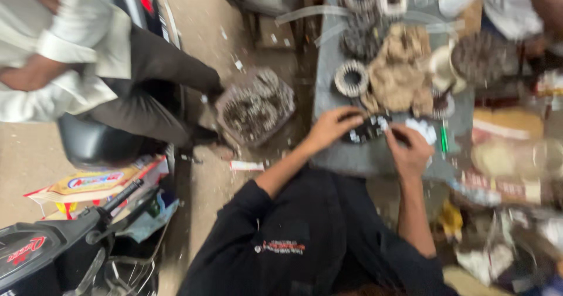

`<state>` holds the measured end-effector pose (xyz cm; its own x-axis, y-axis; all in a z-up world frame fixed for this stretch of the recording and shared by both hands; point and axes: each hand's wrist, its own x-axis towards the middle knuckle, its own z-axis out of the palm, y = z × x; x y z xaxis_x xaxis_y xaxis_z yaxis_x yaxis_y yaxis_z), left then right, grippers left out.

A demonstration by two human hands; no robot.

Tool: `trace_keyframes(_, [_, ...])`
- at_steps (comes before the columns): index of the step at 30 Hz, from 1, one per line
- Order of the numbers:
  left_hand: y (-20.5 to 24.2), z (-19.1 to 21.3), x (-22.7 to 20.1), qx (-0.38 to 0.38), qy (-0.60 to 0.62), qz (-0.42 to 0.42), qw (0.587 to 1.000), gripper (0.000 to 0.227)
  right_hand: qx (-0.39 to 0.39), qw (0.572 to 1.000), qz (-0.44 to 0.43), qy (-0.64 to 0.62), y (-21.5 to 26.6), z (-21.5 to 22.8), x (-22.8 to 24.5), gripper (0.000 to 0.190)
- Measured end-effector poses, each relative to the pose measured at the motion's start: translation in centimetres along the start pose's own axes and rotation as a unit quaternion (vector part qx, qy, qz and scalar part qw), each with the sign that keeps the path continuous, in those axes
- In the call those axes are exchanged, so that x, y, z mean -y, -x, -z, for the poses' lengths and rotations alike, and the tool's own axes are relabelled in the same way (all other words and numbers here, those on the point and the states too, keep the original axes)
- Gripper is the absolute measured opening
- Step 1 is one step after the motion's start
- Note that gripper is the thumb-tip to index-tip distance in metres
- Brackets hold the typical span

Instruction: The person inserts small white rectangular pieces into the slots of a circular motor stator. They repeatedly pick up the pieces from the table and press them into place around the stator's circumference.

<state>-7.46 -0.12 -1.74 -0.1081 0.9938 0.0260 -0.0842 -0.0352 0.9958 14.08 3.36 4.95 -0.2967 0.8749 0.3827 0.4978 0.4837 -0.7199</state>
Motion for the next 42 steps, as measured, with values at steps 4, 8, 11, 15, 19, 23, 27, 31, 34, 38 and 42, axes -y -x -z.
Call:
trace_keyframes(4, [0.0, -0.9, 2.8, -0.012, 0.064, 0.017, 0.998, 0.030, -0.004, 1.000, -0.018, 0.011, 0.7, -0.6, -1.4, 0.015])
trace_keyframes(8, [-0.3, -1.0, 3.1, -0.037, 0.105, 0.059, 0.992, 0.031, -0.014, 0.998, -0.040, -0.049, 0.9, -2.1, -0.5, 0.013])
trace_keyframes(11, [-0.1, -1.1, 2.8, -0.038, 0.125, 0.059, 0.990, 0.032, -0.009, 0.999, -0.015, -0.042, 0.9, -2.8, 0.5, 0.014])
trace_keyframes(15, [-0.3, -1.3, 3.0, -0.030, 0.142, 0.066, 0.987, 0.032, -0.013, 1.000, 0.011, -0.022, 0.3, -3.8, 0.8, 0.013])
trace_keyframes(19, [-0.5, -1.4, 3.1, -0.036, 0.144, 0.065, 0.987, 0.032, -0.043, 0.999, -0.006, 0.004, 0.6, -4.5, 1.3, 0.013])
trace_keyframes(23, [-0.4, -1.7, 2.8, -0.037, 0.147, 0.075, 0.986, 0.031, -0.050, 0.998, -0.003, -0.035, 0.9, -4.0, 1.7, 0.019])
trace_keyframes(27, [-0.4, -1.8, 2.6, -0.045, 0.132, 0.074, 0.987, 0.030, -0.072, 0.997, -0.014, -0.024, 0.7, -3.9, 1.7, 0.013])
trace_keyframes(31, [-0.1, -1.8, 2.7, -0.070, 0.118, 0.070, 0.988, 0.031, -0.064, 0.998, -0.019, -0.010, 0.7, -4.3, 2.1, 0.013])
trace_keyframes(34, [0.0, -2.0, 3.0, -0.069, 0.145, 0.058, 0.985, 0.032, -0.064, 0.998, -0.014, -0.005, 0.6, -4.4, 2.4, 0.012])
trace_keyframes(38, [0.2, -1.7, 3.4, -0.078, 0.129, 0.069, 0.986, 0.032, -0.078, 0.997, 0.001, 0.011, 0.6, -4.7, 2.7, 0.011])
trace_keyframes(42, [-0.3, -1.6, 3.2, -0.085, 0.101, 0.050, 0.990, 0.030, -0.081, 0.996, 0.013, 0.021, 0.4, -5.0, 2.6, 0.011])
